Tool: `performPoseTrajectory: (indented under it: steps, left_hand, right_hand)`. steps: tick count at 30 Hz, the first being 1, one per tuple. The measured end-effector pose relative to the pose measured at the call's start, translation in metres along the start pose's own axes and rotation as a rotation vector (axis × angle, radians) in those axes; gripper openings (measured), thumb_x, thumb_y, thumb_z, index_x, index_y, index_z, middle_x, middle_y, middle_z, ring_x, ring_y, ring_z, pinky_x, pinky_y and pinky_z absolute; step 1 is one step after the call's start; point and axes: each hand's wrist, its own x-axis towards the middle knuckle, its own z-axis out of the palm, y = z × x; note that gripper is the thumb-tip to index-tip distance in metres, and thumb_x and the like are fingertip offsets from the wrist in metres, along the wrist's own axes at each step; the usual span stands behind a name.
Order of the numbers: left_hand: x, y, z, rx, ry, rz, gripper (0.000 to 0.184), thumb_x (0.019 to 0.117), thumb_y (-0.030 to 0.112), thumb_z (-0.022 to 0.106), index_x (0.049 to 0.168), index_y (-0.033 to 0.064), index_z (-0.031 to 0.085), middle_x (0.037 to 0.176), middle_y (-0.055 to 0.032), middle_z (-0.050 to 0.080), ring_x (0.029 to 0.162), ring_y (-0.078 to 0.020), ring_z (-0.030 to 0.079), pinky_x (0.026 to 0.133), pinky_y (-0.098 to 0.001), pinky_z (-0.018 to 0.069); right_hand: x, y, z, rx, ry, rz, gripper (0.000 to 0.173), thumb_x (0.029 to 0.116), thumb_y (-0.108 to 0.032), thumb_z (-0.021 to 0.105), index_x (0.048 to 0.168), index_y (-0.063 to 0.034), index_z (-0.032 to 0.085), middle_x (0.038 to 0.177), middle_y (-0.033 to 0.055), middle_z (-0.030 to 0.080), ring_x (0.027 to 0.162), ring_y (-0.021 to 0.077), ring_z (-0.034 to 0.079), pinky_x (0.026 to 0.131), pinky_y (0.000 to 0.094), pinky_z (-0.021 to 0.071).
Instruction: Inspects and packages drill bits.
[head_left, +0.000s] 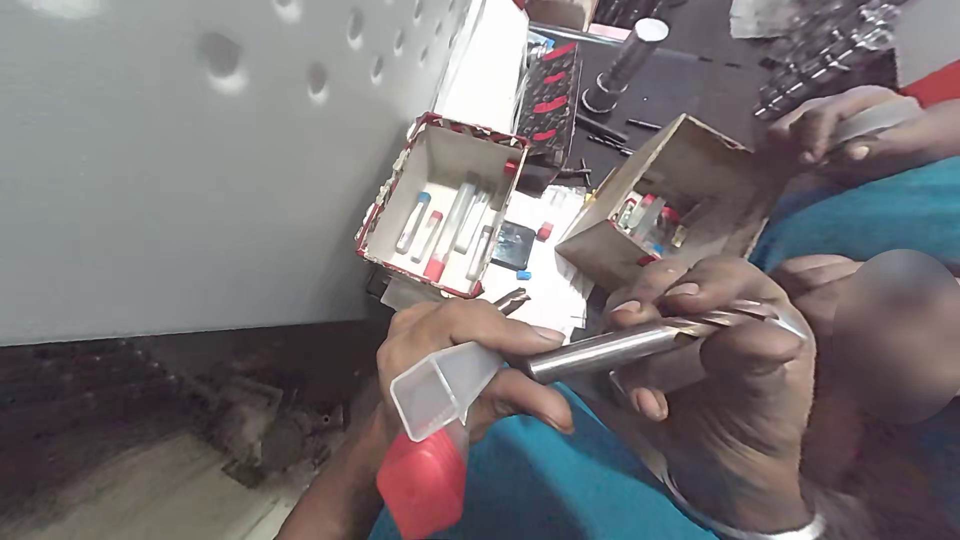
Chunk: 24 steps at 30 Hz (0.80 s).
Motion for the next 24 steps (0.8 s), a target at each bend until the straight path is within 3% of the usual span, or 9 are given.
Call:
performPoseTrajectory:
  steps: [5, 9, 13, 17, 20, 24]
  left_hand:
    - [-0.005, -0.003, -0.003, 0.074, 0.020, -0.065, 0.023, 0.0984, 0.025, 0.070, 0.112, 0.0071, 0.071, 0.099, -0.0003, 0.075, 0.078, -0.0046, 0.072, 0.067, -0.0185, 0.0616]
    - [-0.006, -0.011, 0.006, 0.074, 0.080, -0.111, 0.021, 0.1006, 0.026, 0.065, 0.119, 0.0181, 0.071, 0.105, 0.0073, 0.076, 0.086, -0.0025, 0.072, 0.076, -0.0175, 0.0608]
    - [-0.001, -0.016, 0.008, 0.042, 0.061, -0.125, 0.022, 0.1030, 0.029, 0.060, 0.122, 0.0244, 0.069, 0.109, 0.0120, 0.075, 0.093, 0.0005, 0.071, 0.083, -0.0152, 0.0582]
    - [-0.002, -0.025, 0.003, -0.026, 0.123, -0.133, 0.022, 0.1018, 0.030, 0.061, 0.121, 0.0236, 0.071, 0.110, 0.0078, 0.075, 0.095, -0.0041, 0.072, 0.083, -0.0194, 0.0595]
    - [-0.003, -0.029, -0.001, -0.032, 0.152, -0.132, 0.023, 0.1009, 0.032, 0.063, 0.121, 0.0239, 0.070, 0.112, 0.0085, 0.074, 0.097, -0.0027, 0.070, 0.086, -0.0181, 0.0576]
    - [0.001, -0.026, 0.003, -0.017, 0.199, -0.102, 0.022, 0.0995, 0.032, 0.065, 0.119, 0.0229, 0.071, 0.111, 0.0092, 0.075, 0.098, -0.0017, 0.070, 0.086, -0.0171, 0.0573]
  right_hand:
    - [0.002, 0.000, -0.002, -0.121, 0.043, -0.033, 0.018, 0.0973, -0.018, 0.071, 0.110, -0.0055, 0.069, 0.100, 0.0070, 0.075, 0.068, 0.0083, 0.071, 0.051, 0.0182, 0.0582]
    - [0.006, -0.007, -0.002, -0.220, 0.034, -0.094, 0.025, 0.0953, -0.016, 0.073, 0.118, -0.0057, 0.068, 0.105, 0.0069, 0.076, 0.081, 0.0082, 0.073, 0.063, 0.0192, 0.0610]
    - [0.011, -0.010, 0.003, -0.273, 0.008, -0.138, 0.026, 0.0926, -0.013, 0.076, 0.112, 0.0012, 0.065, 0.104, 0.0098, 0.076, 0.089, 0.0082, 0.073, 0.072, 0.0202, 0.0613]
    - [0.012, -0.007, 0.005, -0.260, -0.029, -0.181, 0.028, 0.0869, -0.005, 0.080, 0.107, 0.0063, 0.063, 0.106, 0.0134, 0.076, 0.097, 0.0105, 0.073, 0.084, 0.0244, 0.0608]
    - [0.012, -0.007, 0.006, -0.237, -0.071, -0.199, 0.033, 0.0830, 0.004, 0.080, 0.111, 0.0098, 0.063, 0.112, 0.0163, 0.074, 0.104, 0.0125, 0.072, 0.089, 0.0268, 0.0603]
    - [0.012, -0.009, 0.008, -0.272, -0.111, -0.227, 0.031, 0.0858, 0.005, 0.077, 0.112, 0.0107, 0.062, 0.113, 0.0177, 0.074, 0.106, 0.0136, 0.071, 0.091, 0.0267, 0.0596]
